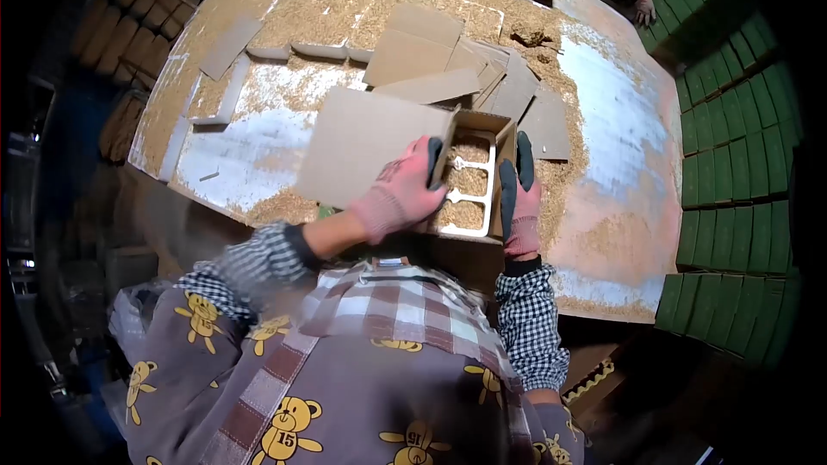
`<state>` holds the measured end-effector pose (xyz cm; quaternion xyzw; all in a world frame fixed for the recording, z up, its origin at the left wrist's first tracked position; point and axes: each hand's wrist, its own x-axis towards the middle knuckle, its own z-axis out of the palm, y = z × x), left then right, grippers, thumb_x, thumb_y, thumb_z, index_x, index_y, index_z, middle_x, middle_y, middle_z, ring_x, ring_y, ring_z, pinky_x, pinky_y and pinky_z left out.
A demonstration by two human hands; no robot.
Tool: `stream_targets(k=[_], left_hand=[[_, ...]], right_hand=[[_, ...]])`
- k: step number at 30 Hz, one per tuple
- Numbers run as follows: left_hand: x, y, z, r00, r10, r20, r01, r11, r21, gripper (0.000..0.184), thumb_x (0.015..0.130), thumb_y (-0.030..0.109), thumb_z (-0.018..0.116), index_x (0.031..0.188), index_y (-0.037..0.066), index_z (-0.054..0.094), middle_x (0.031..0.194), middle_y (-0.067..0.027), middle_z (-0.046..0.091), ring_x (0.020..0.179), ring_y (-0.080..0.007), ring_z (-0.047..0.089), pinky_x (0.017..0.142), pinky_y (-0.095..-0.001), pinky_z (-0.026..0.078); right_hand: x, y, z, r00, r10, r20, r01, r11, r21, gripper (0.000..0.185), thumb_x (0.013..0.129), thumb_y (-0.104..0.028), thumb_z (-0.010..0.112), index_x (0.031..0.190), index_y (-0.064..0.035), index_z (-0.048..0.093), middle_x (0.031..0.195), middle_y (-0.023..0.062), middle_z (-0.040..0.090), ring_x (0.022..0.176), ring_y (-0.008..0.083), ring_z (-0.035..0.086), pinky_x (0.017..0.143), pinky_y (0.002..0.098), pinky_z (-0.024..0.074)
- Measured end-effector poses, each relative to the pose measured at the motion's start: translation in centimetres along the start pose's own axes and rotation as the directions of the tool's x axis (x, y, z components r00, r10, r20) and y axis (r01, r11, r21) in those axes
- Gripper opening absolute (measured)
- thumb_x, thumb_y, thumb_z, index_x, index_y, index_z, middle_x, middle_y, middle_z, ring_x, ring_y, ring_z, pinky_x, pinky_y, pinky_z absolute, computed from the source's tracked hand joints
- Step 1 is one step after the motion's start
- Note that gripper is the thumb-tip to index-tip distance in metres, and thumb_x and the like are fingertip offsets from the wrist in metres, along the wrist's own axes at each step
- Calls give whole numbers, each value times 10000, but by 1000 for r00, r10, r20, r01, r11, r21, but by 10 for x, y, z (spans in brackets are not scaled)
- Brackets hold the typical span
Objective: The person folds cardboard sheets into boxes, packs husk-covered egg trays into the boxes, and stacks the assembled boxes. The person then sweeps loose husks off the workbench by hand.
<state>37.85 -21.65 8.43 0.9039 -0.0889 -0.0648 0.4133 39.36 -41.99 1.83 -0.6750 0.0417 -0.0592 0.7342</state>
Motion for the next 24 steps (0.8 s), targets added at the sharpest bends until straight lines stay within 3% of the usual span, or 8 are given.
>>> stream_targets(k=[4, 6, 8, 14, 17, 20, 23, 24], left_hand=[[38, 1, 82, 939, -186, 289, 306, 837, -453, 459, 773, 248, 678, 1130, 7, 519, 1006, -240, 598, 963, -411, 587, 877, -384, 473], [21, 6, 61, 959, 94, 267, -14, 958, -287, 550, 749, 212, 726, 1240, 76, 517, 1053, -133, 615, 968, -272, 600, 873, -339, 472], [10, 12, 27, 948, 197, 249, -313, 713, 627, 681, 702, 334, 743, 1317, 178, 493, 1411, -117, 405, 1321, -370, 350, 1051, -568, 272], [26, -6, 22, 846, -101, 523, -300, 721, 624, 720, 686, 329, 763, 1341, 245, 476, 1484, -108, 302, 1362, -414, 260, 987, -658, 323], [46, -24, 0, 838, 91, 538, -345, 852, 393, 642, 763, 228, 690, 1361, 237, 458, 1416, -144, 401, 1325, -368, 342, 1004, -541, 391], [17, -47, -73, 915, 318, -247, -301, 948, 104, 549, 812, 95, 590, 1347, 107, 468, 1241, -191, 565, 1172, -312, 534, 997, -363, 431], [-8, -204, -35, 918, -209, -336, 107, 948, -299, 446, 876, 132, 559, 1307, 42, 490, 1188, -219, 591, 1110, -335, 568, 976, -372, 432], [-15, -228, -7, 913, -259, -314, 194, 955, -224, 436, 897, 171, 550, 1307, 36, 485, 1195, -226, 586, 1112, -335, 564, 972, -370, 428]], right_hand=[[2, -20, 3, 961, 276, 2, -276, 960, 39, 476, 944, -91, 507, 1408, -52, 409, 1289, 49, 525, 1053, 92, 526, 866, 218, 440], [4, -10, -3, 964, 266, -17, -266, 964, -14, 455, 948, -81, 488, 1398, -50, 425, 1221, 37, 563, 1002, 78, 534, 827, 208, 446], [2, 0, -7, 995, 102, -21, -101, 994, 46, 447, 949, -87, 492, 1390, -43, 436, 1068, 6, 592, 880, 68, 530, 750, 210, 451], [-3, -11, 3, 982, 189, -30, -188, 982, 19, 409, 966, -142, 503, 1373, -104, 471, 896, -45, 589, 609, 3, 410, 529, 192, 371], [5, -9, -4, 984, 175, 35, -175, 985, -6, 433, 967, -179, 511, 1389, -108, 447, 989, 7, 608, 732, 51, 535, 629, 216, 459], [2, 17, -33, 955, 289, 71, -260, 691, 674, 535, 940, -234, 557, 1415, -64, 378, 1256, 124, 537, 1205, 216, 503, 985, 314, 436], [4, 114, -41, 863, 464, 202, -463, 885, -54, 615, 885, -210, 634, 1427, -92, 369, 1354, 162, 480, 1230, 256, 486, 1035, 360, 395], [6, 153, -27, 948, 317, -20, -226, 629, -743, 670, 851, -144, 669, 1441, -117, 352, 1360, 153, 479, 1178, 231, 533, 945, 320, 475]])
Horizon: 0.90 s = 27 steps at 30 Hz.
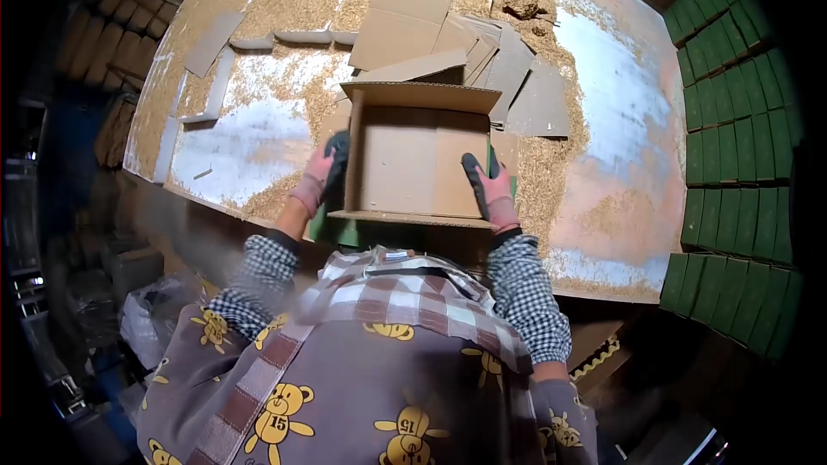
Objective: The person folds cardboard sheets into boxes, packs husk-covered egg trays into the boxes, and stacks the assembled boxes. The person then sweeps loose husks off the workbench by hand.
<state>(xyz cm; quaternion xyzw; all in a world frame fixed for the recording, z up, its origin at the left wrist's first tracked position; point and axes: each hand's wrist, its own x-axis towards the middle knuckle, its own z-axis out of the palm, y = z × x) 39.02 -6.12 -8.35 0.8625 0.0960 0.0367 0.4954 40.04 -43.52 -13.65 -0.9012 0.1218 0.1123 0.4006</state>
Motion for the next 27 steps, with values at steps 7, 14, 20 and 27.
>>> stream_targets(k=[7, 14, 20, 27], left_hand=[[-22, 49, 24, 848, -351, 398, 529, 623, -576, 419, 951, 210, 479, 1313, 1, 450, 1175, -165, 578, 1111, -272, 544, 951, -348, 434], [-17, 145, 82, 729, 94, 678, 214, 909, -356, 322, 961, 110, 440, 1259, -4, 476, 1180, -112, 537, 1101, -218, 520, 958, -336, 419], [22, 116, 148, 717, 223, 660, -299, 954, 2, 317, 985, 144, 425, 1257, -6, 488, 1174, -76, 540, 1084, -162, 501, 950, -286, 405], [-37, 333, 357, 614, -76, 786, 369, 907, -200, 876, 798, 558, 663, 1415, 24, 345, 1181, -173, 584, 1178, -235, 501, 1004, -377, 397]], right_hand=[[-70, -95, -80, 987, -129, 95, -11, 537, 844, 773, 800, -4, 680, 1465, -103, 297, 1376, 107, 460, 1192, 204, 513, 997, 312, 436], [-73, 123, -223, 941, 147, -303, 287, 122, 950, 473, 958, -151, 481, 1406, -26, 396, 1290, 109, 554, 1160, 214, 550, 965, 333, 455], [-64, 326, -289, 241, 398, -885, -807, 589, 45, 685, 839, -595, 523, 1384, -188, 438, 1362, 112, 470, 1261, 293, 414, 1015, 504, 318], [34, 116, -145, 887, -349, -301, 140, 827, -545, 505, 899, -371, 519, 1356, -168, 454, 1359, 111, 475, 1246, 287, 442, 1054, 453, 301]])
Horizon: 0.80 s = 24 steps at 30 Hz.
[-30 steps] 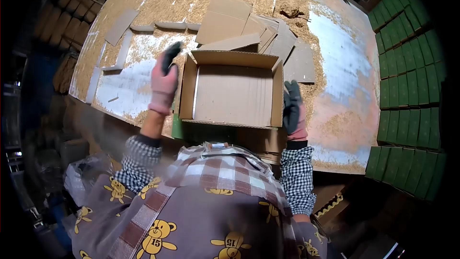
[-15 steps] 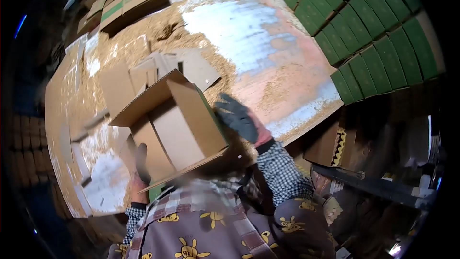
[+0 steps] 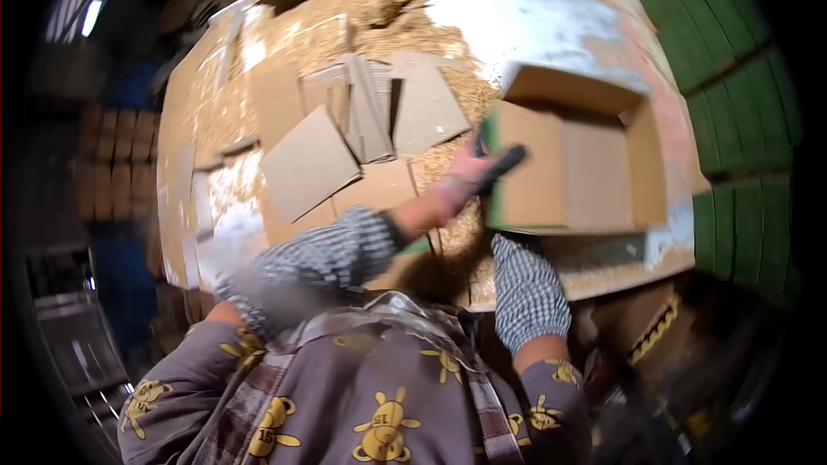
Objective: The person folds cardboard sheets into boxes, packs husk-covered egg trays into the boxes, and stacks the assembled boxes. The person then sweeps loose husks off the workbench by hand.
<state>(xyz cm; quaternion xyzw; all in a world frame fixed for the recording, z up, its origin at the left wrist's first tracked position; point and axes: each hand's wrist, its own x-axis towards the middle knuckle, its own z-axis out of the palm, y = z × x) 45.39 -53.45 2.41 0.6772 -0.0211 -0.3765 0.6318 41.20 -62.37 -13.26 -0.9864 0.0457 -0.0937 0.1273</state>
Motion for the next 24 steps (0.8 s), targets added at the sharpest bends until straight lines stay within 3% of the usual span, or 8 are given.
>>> stream_targets(k=[3, 6, 8, 12, 14, 17, 21, 24], left_hand=[[22, -64, 48, 919, 170, -355, 152, 678, 719, 944, 677, 616, 716, 1414, 132, 379, 1312, -329, 454, 1353, -475, 241, 1057, -513, 322], [-45, -47, -29, 896, -28, 442, -110, 953, 284, 482, 843, 416, 601, 1226, 125, 587, 1207, -191, 591, 1157, -334, 539, 977, -388, 430], [-116, -56, -100, 938, 280, 205, -345, 815, 465, 401, 850, 346, 595, 1185, 124, 606, 1034, -145, 663, 991, -281, 629, 902, -359, 478], [-208, -141, -271, 916, -27, -399, 365, 465, 806, 438, 758, 433, 648, 1086, 142, 643, 1164, -162, 584, 1063, -319, 572, 963, -444, 425], [-211, -152, -311, 819, 241, -522, 462, 265, 847, 715, 724, 507, 666, 1324, 179, 457, 1429, -195, 328, 1334, -389, 289, 1060, -651, 158], [-191, -184, -336, 683, 229, -693, 577, 413, 705, 827, 787, 620, 544, 1457, 205, 295, 1498, -237, 199, 1346, -491, 192, 1044, -682, 143], [-217, -208, -247, 882, 318, -346, 232, 345, 909, 904, 755, 660, 538, 1482, 220, 230, 1514, -292, 70, 1345, -590, 19, 989, -768, 30], [-237, -164, -245, 991, 130, -23, -46, 502, 863, 765, 744, 573, 602, 1410, 270, 381, 1505, -255, 157, 1364, -533, 89, 1037, -715, 80]], right_hand=[[-53, -30, 24, 998, -63, 14, 61, 990, 124, 516, 889, -319, 539, 1363, -142, 437, 1380, 119, 450, 1271, 295, 421, 1089, 460, 266], [-111, -30, 8, 992, -115, -43, 122, 946, 299, 531, 879, -266, 558, 1370, -116, 419, 1400, 126, 425, 1296, 302, 400, 1123, 466, 231], [-141, -34, -32, 943, -63, 327, 9, 986, 164, 552, 796, -300, 639, 1288, -82, 518, 1454, 130, 379, 1370, 275, 304, 1147, 470, 166], [-141, -64, -76, 916, 342, 209, -400, 749, 529, 321, 766, -65, 713, 1082, -40, 665, 1083, 110, 631, 1013, 244, 608, 903, 320, 482], [-114, -88, -47, 796, 396, 457, -575, 262, 775, 464, 803, -95, 726, 1234, -26, 570, 1043, 99, 636, 887, 157, 611, 798, 294, 497], [-82, -113, -4, 898, 197, 392, -378, 801, 463, 738, 704, -350, 778, 1322, -63, 494, 1153, 208, 587, 1044, 335, 573, 905, 394, 464], [-90, -171, -16, 872, 370, 320, -408, 911, 61, 742, 709, -273, 776, 1348, -66, 459, 1263, 236, 517, 1164, 348, 517, 974, 406, 436], [-103, -147, -34, 853, 406, 326, -465, 311, 829, 592, 759, -82, 708, 1300, 7, 483, 1189, 127, 579, 1028, 200, 583, 850, 287, 488]])
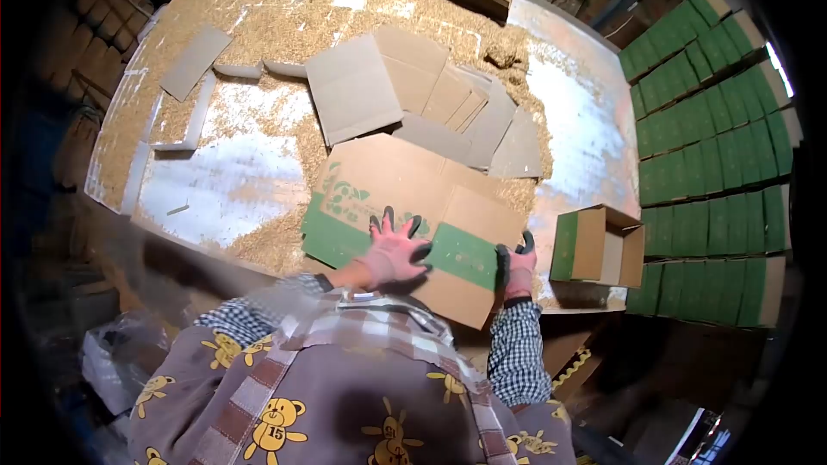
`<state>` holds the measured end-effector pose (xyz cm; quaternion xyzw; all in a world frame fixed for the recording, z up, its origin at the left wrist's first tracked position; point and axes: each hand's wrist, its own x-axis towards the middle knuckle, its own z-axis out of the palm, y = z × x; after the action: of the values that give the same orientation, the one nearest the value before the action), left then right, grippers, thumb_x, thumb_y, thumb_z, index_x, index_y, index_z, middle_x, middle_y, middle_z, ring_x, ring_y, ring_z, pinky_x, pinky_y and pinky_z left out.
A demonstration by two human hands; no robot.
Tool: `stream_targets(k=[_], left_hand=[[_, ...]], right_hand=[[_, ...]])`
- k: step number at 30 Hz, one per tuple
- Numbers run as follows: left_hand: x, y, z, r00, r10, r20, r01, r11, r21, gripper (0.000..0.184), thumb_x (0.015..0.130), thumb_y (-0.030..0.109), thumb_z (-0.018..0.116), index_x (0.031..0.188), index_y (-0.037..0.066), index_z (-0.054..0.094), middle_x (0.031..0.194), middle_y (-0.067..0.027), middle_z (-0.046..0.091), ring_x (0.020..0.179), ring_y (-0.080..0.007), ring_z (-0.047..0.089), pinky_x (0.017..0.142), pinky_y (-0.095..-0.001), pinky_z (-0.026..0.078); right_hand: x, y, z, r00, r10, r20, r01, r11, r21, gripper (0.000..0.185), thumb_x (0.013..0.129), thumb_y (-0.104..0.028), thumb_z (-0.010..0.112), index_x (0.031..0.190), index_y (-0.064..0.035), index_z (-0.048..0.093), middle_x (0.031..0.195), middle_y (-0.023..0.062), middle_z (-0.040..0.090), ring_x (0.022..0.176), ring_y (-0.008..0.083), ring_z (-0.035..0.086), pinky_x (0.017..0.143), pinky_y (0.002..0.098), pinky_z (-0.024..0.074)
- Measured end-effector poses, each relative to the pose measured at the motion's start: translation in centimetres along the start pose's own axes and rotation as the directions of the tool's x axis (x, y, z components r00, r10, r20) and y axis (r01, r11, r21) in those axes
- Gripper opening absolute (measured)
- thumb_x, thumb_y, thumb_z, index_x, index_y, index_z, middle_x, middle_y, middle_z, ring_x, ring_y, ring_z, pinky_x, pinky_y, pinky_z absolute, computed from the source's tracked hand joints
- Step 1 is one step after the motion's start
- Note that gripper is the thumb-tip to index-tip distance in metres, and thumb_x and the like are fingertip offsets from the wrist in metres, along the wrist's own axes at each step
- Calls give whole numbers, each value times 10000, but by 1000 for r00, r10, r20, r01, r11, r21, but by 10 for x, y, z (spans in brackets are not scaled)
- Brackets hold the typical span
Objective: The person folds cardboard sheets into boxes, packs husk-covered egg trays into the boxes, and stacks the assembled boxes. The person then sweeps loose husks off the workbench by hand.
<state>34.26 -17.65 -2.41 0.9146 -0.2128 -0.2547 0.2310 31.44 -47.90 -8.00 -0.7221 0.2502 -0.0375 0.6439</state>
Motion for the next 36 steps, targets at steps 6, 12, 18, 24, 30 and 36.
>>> stream_targets(k=[6, 12, 18, 24, 30, 36], left_hand=[[7, -50, -209, 947, 286, -144, -279, 958, 63, 628, 690, 325, 732, 1269, 179, 541, 1216, -146, 573, 1114, -311, 551, 976, -410, 419], [-26, -70, -195, 874, 458, 162, -278, 746, -605, 510, 747, 190, 738, 1218, 75, 582, 996, -28, 634, 861, -176, 613, 787, -298, 491], [-66, -10, -211, 936, -79, -344, -282, 419, -863, 372, 805, 120, 682, 1140, -4, 578, 833, -8, 596, 748, -66, 558, 689, -206, 453], [-39, -33, -155, 841, 531, -108, -472, 816, 334, 445, 729, 188, 662, 1171, 216, 620, 1267, -143, 520, 1190, -326, 482, 1000, -449, 368], [-52, -51, -153, 958, 215, -190, -258, 935, -244, 858, 773, 387, 732, 1431, 62, 288, 1390, -236, 379, 1348, -382, 282, 1117, -432, 250], [-22, -80, -106, 974, -143, -178, -171, 57, -984, 681, 894, 373, 625, 1398, 10, 343, 1412, -130, 401, 1275, -210, 421, 1045, -330, 376]], right_hand=[[-28, -167, 2, 951, -299, 82, 292, 953, 86, 404, 866, -78, 634, 1246, 11, 527, 1109, 84, 612, 980, 154, 583, 859, 284, 469], [-17, -203, 35, 921, -389, -13, 389, 921, -11, 459, 851, -116, 670, 1269, -22, 506, 1109, 69, 569, 1020, 155, 525, 903, 286, 426], [-8, -240, 20, 849, -416, 325, 262, 867, 424, 667, 744, -1, 652, 1372, -37, 427, 1303, 108, 508, 1052, 163, 513, 891, 276, 452], [-10, -234, 111, 404, -868, 288, 829, 214, -517, 633, 755, -149, 643, 1352, -55, 455, 1340, 164, 451, 1291, 324, 363, 1107, 444, 230], [11, -216, 137, 522, -780, 346, 625, 73, -777, 579, 660, -231, 732, 1195, -123, 541, 1190, 96, 508, 1206, 272, 430, 1079, 531, 221], [-83, -186, 110, 529, -364, 767, 841, 103, -531, 968, 565, -488, 765, 1331, -11, 413, 1368, 205, 409, 1303, 358, 347, 1105, 541, 183]])
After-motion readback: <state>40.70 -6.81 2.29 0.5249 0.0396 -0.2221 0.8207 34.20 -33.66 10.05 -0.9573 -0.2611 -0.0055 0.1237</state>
